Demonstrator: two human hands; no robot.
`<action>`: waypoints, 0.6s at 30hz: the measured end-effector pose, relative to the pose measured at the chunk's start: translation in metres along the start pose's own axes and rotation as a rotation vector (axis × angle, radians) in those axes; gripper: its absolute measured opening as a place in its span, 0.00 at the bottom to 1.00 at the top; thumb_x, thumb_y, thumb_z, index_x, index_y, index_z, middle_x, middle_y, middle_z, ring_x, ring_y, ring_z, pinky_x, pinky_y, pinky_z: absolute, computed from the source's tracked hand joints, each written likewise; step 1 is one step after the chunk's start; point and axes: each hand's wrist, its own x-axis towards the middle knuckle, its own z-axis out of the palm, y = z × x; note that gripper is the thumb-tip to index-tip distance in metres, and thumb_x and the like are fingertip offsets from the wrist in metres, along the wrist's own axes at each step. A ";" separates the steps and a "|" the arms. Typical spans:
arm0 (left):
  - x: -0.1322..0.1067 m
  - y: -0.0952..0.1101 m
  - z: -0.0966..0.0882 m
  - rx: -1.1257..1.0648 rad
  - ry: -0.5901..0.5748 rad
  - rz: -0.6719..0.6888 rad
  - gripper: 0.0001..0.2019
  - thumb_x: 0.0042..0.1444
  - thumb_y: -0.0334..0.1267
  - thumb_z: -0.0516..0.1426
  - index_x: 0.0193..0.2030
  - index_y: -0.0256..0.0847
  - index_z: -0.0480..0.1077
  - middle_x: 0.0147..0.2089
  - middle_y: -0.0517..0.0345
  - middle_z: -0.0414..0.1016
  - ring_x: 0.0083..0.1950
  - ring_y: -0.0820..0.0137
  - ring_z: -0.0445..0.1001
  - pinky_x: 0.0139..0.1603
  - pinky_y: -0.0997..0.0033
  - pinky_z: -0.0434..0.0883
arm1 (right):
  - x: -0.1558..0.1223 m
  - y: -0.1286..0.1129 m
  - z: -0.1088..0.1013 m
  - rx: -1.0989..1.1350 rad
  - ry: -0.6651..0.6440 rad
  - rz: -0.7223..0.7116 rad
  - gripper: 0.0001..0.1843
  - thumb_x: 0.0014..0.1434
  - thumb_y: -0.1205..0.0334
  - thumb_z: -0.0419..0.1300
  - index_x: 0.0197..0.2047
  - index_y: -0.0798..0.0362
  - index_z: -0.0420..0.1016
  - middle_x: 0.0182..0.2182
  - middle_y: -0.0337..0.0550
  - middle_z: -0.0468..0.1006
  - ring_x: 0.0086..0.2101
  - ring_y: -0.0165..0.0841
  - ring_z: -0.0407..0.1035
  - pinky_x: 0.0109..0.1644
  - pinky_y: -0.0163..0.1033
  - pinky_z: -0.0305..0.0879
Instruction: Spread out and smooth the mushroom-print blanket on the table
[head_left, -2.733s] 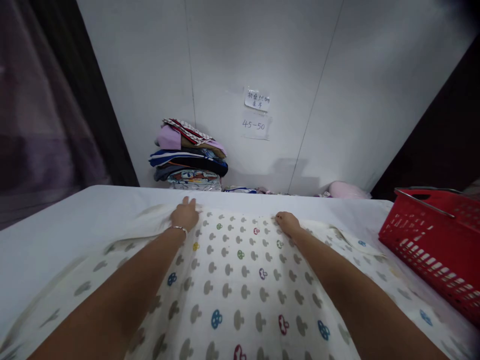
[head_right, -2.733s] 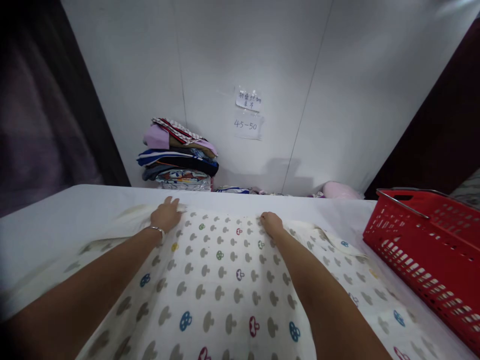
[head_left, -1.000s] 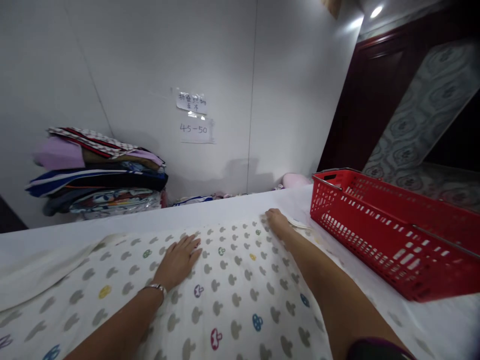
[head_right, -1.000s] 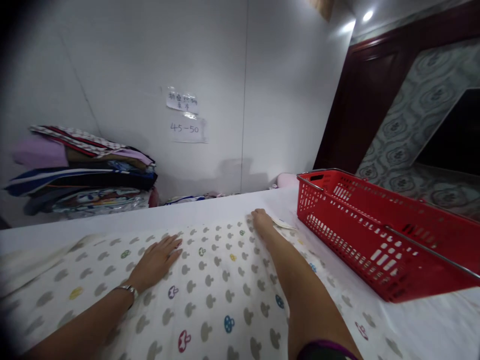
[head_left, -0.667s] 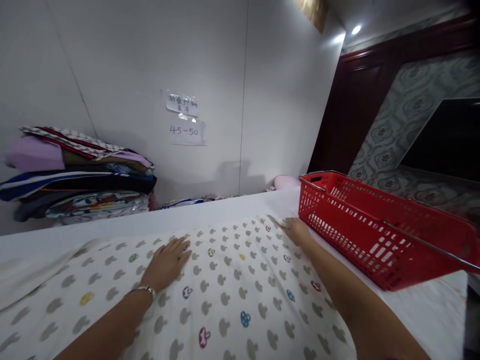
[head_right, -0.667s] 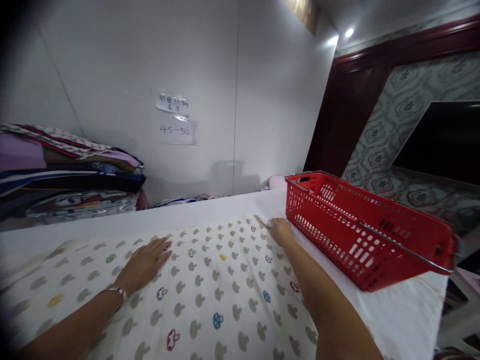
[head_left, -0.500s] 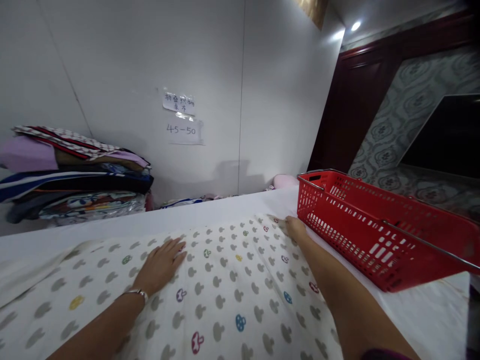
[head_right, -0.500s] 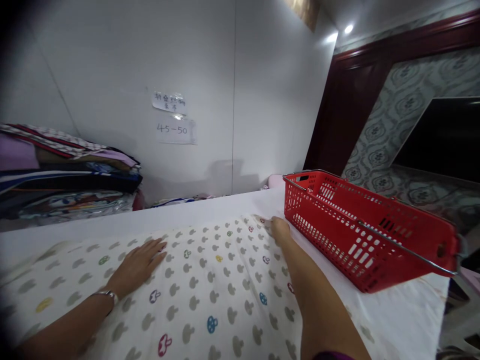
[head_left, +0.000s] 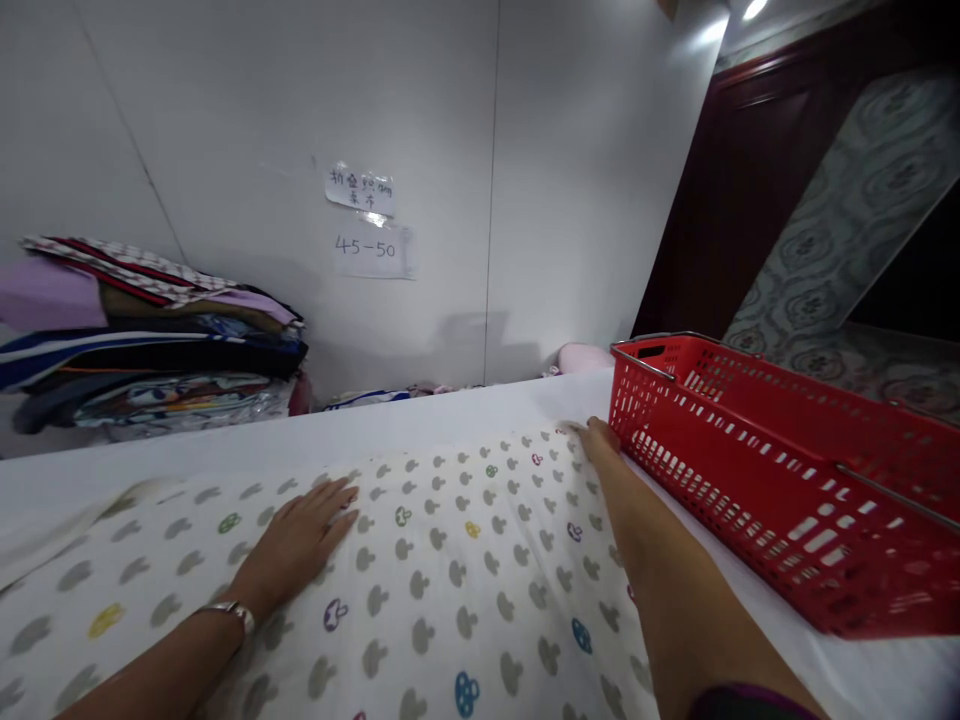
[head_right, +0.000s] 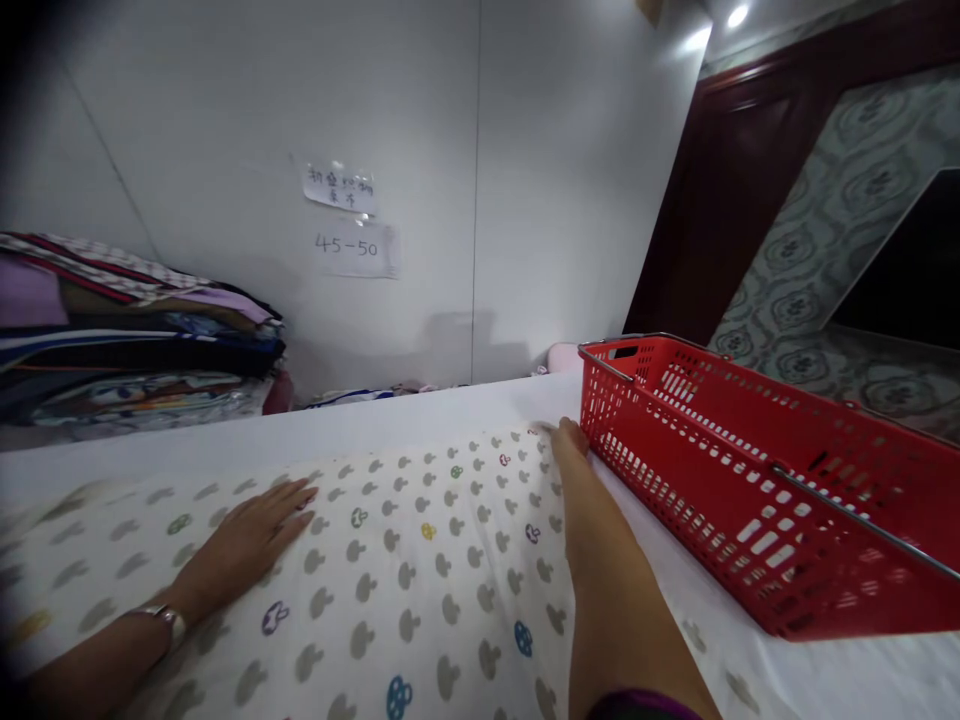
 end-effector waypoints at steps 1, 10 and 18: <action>0.000 -0.001 0.001 0.001 0.005 0.004 0.27 0.59 0.51 0.43 0.60 0.43 0.64 0.65 0.56 0.59 0.67 0.60 0.54 0.63 0.56 0.56 | -0.003 -0.001 -0.001 -0.019 0.014 -0.040 0.18 0.59 0.56 0.55 0.49 0.58 0.71 0.44 0.52 0.75 0.43 0.39 0.69 0.43 0.40 0.63; 0.002 -0.004 0.006 -0.013 0.015 -0.022 0.26 0.59 0.50 0.43 0.60 0.43 0.64 0.65 0.55 0.60 0.67 0.60 0.55 0.64 0.57 0.56 | -0.024 -0.044 0.001 -0.175 0.085 -0.473 0.13 0.61 0.64 0.52 0.42 0.50 0.76 0.49 0.46 0.72 0.51 0.36 0.59 0.51 0.37 0.51; 0.000 0.002 0.001 -0.025 0.034 -0.007 0.26 0.58 0.51 0.44 0.59 0.44 0.66 0.64 0.56 0.61 0.66 0.59 0.56 0.63 0.56 0.57 | -0.011 -0.056 0.013 -0.293 0.048 -0.483 0.13 0.61 0.69 0.49 0.39 0.55 0.75 0.44 0.53 0.73 0.48 0.40 0.60 0.48 0.41 0.51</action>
